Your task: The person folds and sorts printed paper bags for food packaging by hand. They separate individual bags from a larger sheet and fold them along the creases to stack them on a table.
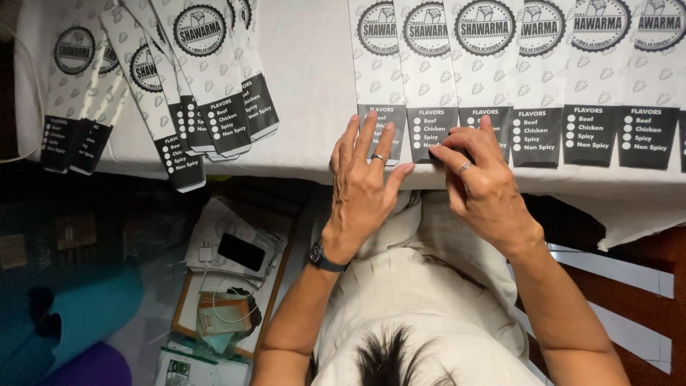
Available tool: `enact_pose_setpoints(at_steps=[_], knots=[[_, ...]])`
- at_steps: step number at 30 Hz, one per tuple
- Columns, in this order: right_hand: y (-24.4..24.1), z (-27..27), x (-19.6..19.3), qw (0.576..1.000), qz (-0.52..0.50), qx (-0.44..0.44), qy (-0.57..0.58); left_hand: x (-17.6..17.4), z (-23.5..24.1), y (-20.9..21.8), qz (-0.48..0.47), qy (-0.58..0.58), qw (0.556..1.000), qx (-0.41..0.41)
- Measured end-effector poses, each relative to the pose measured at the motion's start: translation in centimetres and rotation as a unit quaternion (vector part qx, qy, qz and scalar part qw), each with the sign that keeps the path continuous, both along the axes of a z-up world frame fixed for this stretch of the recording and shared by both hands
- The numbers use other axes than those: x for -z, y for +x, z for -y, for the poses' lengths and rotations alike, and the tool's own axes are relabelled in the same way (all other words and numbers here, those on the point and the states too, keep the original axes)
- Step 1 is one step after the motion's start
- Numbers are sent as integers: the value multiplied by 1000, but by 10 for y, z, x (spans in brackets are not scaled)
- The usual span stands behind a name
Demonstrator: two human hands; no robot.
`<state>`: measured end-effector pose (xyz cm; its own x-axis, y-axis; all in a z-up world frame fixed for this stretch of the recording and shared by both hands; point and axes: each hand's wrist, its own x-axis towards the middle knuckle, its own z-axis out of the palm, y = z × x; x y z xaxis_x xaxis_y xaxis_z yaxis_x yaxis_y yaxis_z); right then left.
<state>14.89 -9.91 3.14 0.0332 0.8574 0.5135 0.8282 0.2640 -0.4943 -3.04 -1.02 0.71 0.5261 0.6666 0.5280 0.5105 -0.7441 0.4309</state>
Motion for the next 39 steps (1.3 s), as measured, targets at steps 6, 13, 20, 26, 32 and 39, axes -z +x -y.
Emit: enact_pose_setpoints(at_steps=[6,13,20,26,32,39], knots=[[0,0,1,1000,8,-3,3,5,1,2,1,11,1000,8],[-1,0,1,1000,14,-3,11,5,1,2,3,13,1000,18],[-5,0,-3,998,-11,-4,64,9,-4,-12,36,11,999,33],[-26,-19,-11,994,-8,-34,108,4,-25,-36,117,-4,986,120],[-34,-37,-5,990,34,-77,117,7,-34,-39,100,-41,983,146],[-33,-38,-6,990,26,-80,117,5,-36,-39,145,-51,976,154]])
